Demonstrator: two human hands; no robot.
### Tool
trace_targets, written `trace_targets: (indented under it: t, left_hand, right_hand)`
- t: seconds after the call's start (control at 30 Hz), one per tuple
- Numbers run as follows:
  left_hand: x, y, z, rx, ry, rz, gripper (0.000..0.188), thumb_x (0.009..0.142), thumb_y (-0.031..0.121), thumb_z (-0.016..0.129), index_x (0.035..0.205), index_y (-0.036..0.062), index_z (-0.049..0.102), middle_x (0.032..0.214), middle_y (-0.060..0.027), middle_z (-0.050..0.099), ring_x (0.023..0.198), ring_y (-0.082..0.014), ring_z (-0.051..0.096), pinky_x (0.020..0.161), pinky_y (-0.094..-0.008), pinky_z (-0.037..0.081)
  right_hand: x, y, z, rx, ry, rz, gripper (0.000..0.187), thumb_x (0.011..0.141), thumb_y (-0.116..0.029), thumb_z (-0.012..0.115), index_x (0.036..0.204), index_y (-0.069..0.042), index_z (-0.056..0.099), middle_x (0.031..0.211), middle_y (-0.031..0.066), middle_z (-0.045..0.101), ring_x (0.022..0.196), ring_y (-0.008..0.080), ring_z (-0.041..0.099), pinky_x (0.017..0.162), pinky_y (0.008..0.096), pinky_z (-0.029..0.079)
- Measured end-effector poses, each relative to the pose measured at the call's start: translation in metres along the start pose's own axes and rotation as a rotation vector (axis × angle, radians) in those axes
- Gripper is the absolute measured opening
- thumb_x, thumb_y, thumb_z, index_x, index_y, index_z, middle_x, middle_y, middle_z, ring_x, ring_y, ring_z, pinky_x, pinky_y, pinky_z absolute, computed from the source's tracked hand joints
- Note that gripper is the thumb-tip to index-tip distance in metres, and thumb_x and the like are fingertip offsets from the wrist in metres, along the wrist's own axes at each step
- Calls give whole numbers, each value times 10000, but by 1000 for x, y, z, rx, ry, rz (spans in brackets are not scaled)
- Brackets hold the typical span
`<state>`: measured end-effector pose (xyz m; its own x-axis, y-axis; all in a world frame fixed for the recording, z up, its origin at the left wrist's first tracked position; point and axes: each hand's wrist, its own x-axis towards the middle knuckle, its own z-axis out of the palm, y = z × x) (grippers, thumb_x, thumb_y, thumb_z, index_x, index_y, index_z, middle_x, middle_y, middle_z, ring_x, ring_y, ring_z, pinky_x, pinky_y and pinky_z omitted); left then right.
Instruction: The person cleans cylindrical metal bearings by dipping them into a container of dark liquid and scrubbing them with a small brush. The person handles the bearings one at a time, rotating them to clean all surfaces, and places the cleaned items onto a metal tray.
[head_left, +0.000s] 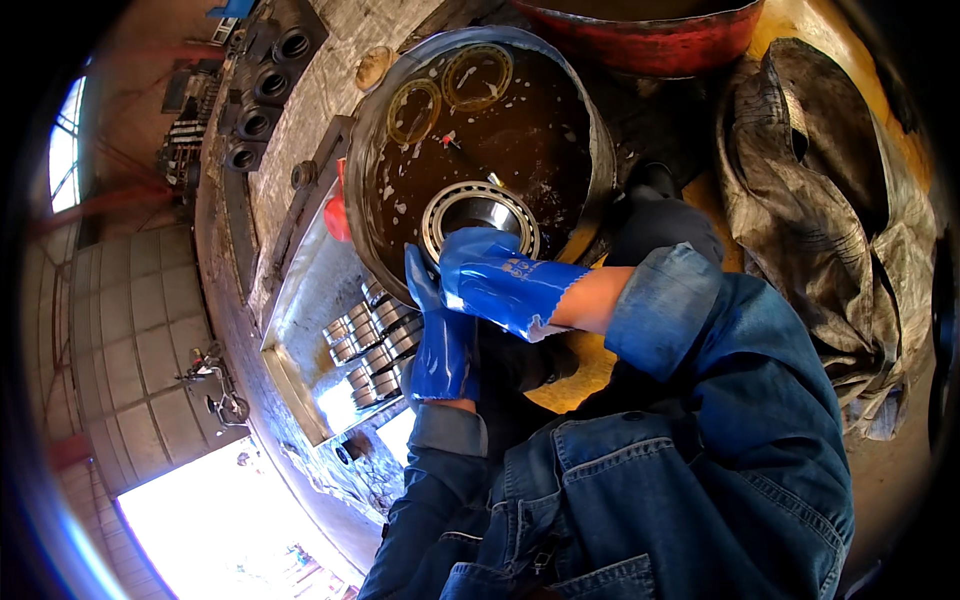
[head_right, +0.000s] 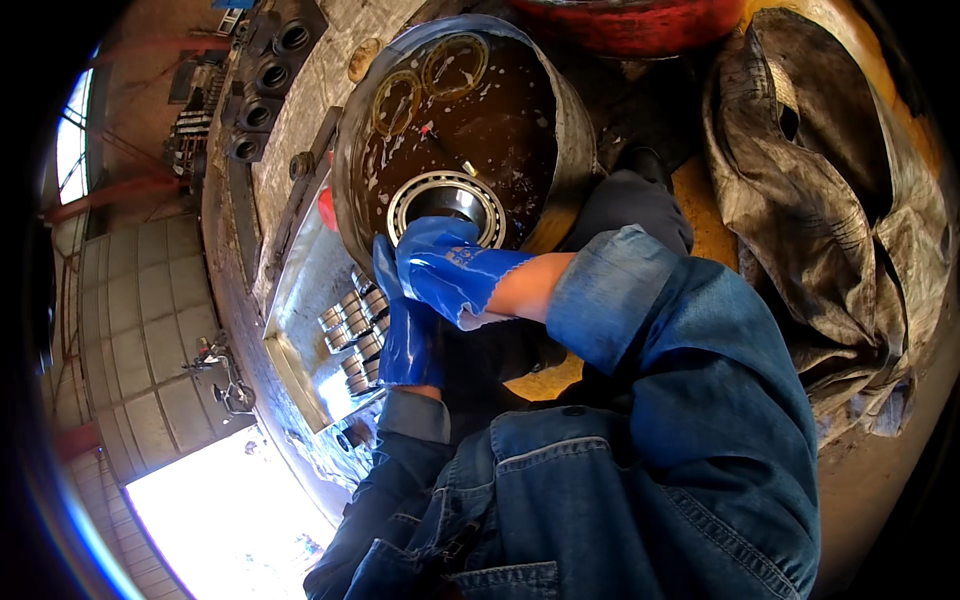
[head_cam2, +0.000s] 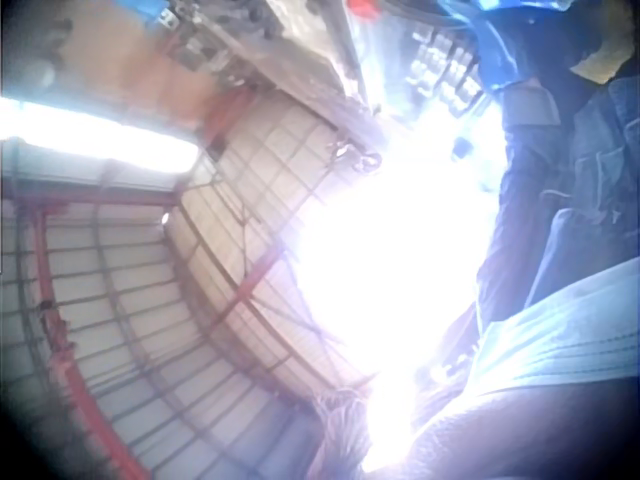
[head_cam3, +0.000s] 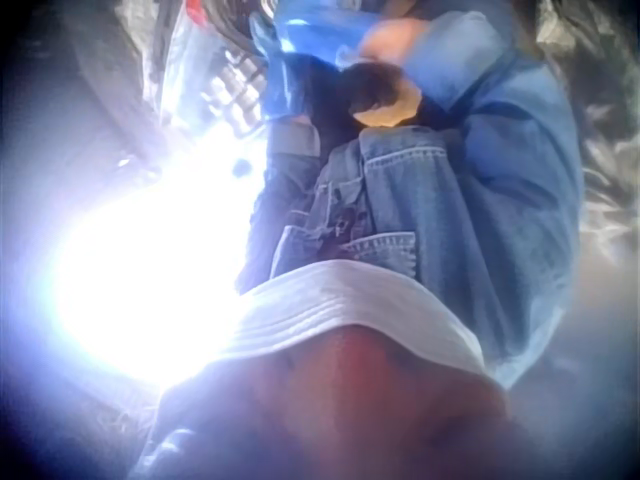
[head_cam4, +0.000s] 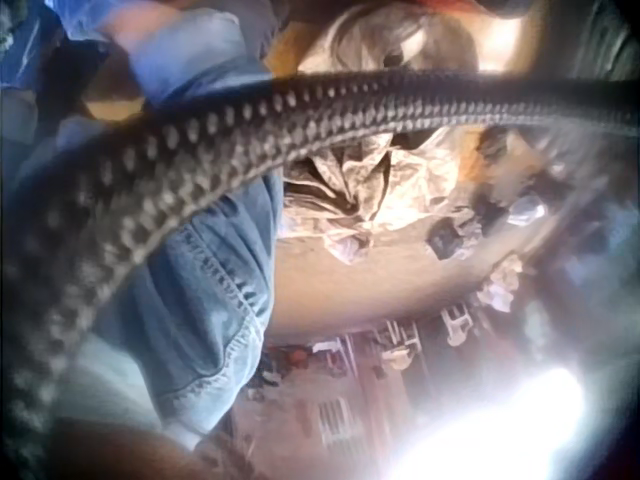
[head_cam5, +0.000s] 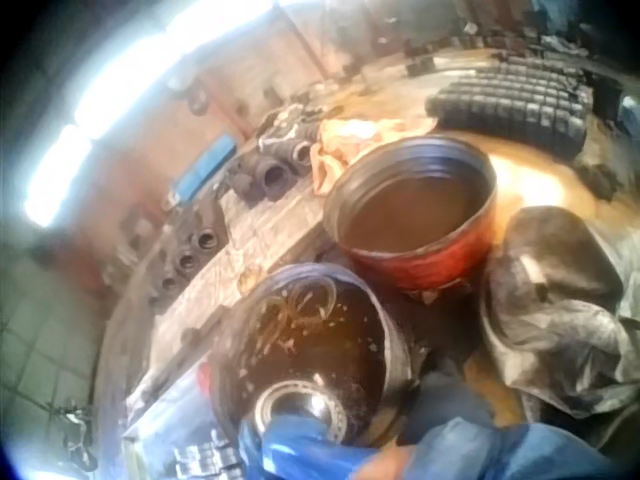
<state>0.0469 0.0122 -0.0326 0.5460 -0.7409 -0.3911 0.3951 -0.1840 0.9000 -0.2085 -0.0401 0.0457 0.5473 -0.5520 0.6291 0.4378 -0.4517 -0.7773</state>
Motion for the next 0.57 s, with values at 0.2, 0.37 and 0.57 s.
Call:
trace_targets:
  t: [0.2, 0.37, 0.57]
  left_hand:
    - [-40, 2, 35, 89, 12, 20, 619, 1053, 570, 437, 1382, 57, 545, 1292, -184, 633, 1148, -285, 646, 982, -449, 566]
    - [-92, 37, 109, -147, 217, -166, 597, 1028, 574, 501, 1356, 84, 592, 1268, -176, 668, 1112, -302, 665, 955, -488, 580]
    - [-64, 19, 83, -314, 63, -146, 572, 1014, 582, 535, 1302, 102, 650, 1212, -160, 698, 1014, -316, 700, 911, -495, 595]
  right_hand:
    - [-4, 44, 17, -204, -177, 121, 173, 934, -194, 596, 1017, -56, 659, 1040, 178, 661, 1013, 430, 608, 840, 473, 472]
    - [2, 37, 13, -253, -96, 171, 179, 885, -199, 622, 864, -52, 723, 884, 196, 687, 860, 392, 661, 730, 478, 494]
    - [16, 26, 20, -609, -190, 338, 197, 827, -217, 691, 893, -40, 744, 823, 241, 713, 796, 401, 722, 692, 502, 550]
